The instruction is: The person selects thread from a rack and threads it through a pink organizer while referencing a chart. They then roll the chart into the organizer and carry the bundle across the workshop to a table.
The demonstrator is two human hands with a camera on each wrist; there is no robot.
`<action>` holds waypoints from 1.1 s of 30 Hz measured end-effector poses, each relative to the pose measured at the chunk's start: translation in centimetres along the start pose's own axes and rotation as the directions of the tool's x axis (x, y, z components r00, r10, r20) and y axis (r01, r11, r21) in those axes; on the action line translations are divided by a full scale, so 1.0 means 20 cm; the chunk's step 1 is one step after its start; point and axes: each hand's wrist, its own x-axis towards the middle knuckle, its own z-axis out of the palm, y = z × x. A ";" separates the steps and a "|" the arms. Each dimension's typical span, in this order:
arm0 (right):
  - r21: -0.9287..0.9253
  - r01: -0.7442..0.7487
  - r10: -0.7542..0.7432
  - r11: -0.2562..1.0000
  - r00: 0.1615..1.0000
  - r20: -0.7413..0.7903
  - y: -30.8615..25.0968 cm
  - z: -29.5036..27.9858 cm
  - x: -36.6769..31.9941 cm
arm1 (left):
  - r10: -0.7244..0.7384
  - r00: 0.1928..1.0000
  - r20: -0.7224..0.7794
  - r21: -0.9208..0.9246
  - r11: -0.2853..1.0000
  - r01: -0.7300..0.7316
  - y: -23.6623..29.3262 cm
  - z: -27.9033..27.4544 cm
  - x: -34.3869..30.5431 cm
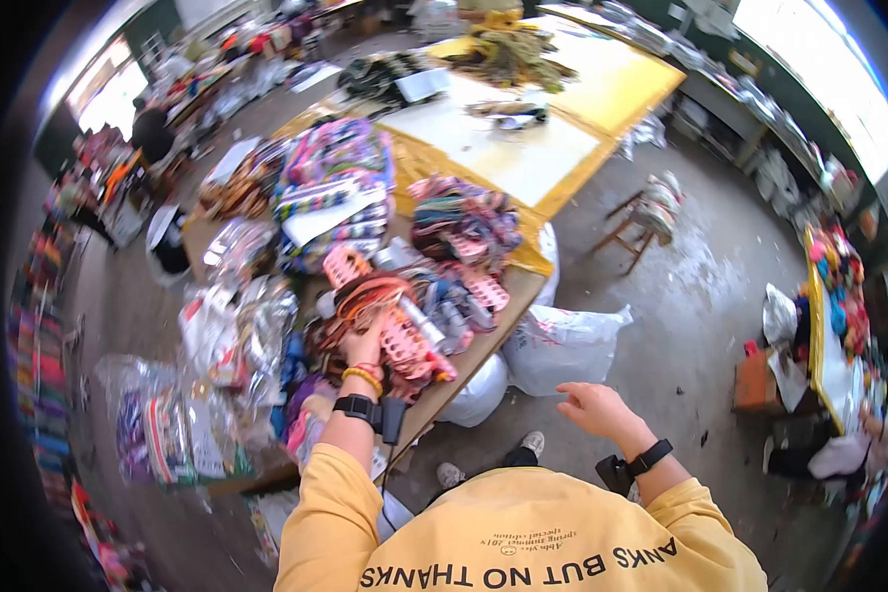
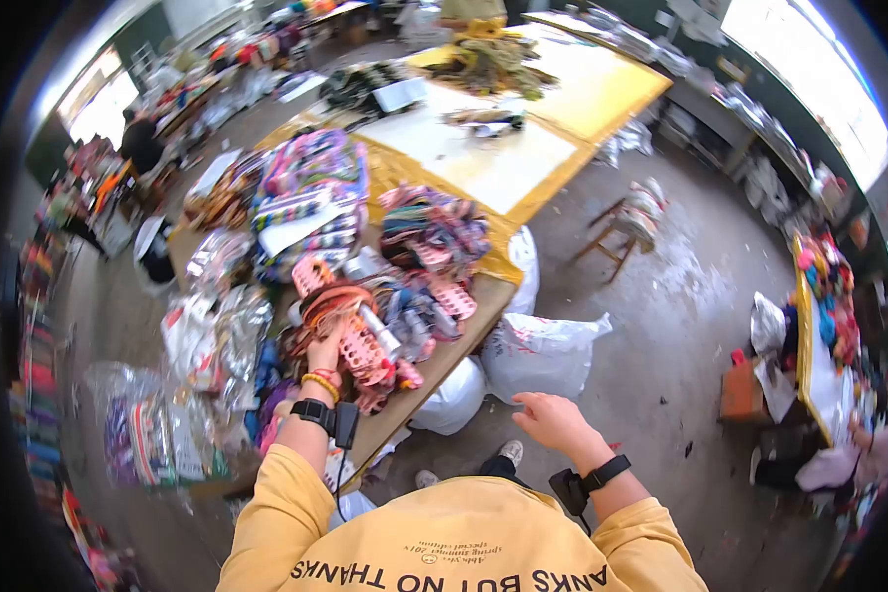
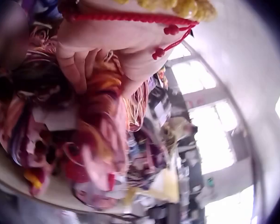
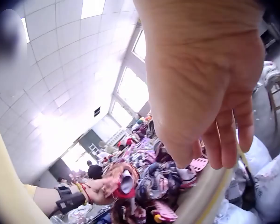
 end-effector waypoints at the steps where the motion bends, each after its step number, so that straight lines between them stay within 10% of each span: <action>1: 0.003 -0.043 0.043 0.999 0.999 0.000 0.09 -0.01 -0.01 | 0.125 0.991 -0.053 0.381 0.920 -0.096 -0.10 0.00 0.07; 3: 0.014 -0.107 0.107 0.994 0.994 -0.002 0.24 -0.05 -0.04 | 0.118 0.992 -0.031 0.725 0.686 -0.059 0.13 0.12 -0.07; 9: 0.096 -0.295 0.297 0.950 0.955 -0.004 0.77 -0.05 -0.15 | 0.209 0.975 -0.080 0.728 0.680 -0.086 -0.12 0.00 0.26; 11: 0.131 -0.368 0.372 0.921 0.928 -0.007 1.03 0.00 -0.19 | 0.205 0.975 0.089 0.346 0.911 -0.223 0.00 -0.01 0.19; 13: 0.152 -0.469 0.477 0.870 0.879 -0.019 1.30 0.04 -0.29 | 0.420 0.879 -0.225 0.424 0.855 -0.300 0.15 0.11 -0.02; 17: 0.277 -0.710 0.690 0.648 0.701 0.183 1.83 0.06 -0.60 | 0.421 0.895 -0.145 0.238 0.893 -0.382 0.43 0.47 -0.45; 19: 0.629 -0.711 0.793 0.315 0.561 0.236 1.99 0.05 -0.73 | 0.477 0.879 0.000 0.188 0.863 -0.469 0.42 0.71 -0.58; 22: 0.759 -0.627 0.816 0.175 0.524 0.245 2.13 -0.14 -0.78 | 0.332 0.939 0.088 0.175 0.923 -0.343 0.41 1.15 -0.75; 30: 0.930 -0.143 0.703 0.338 0.696 -0.148 2.67 -0.93 -0.60 | 0.057 0.899 0.434 0.226 0.959 -0.170 0.12 2.65 -0.78; 33: 0.832 -0.274 0.799 0.483 0.528 -0.289 3.01 -1.09 -0.83 | -0.016 0.744 0.668 0.284 0.929 -0.236 -0.05 3.39 -0.85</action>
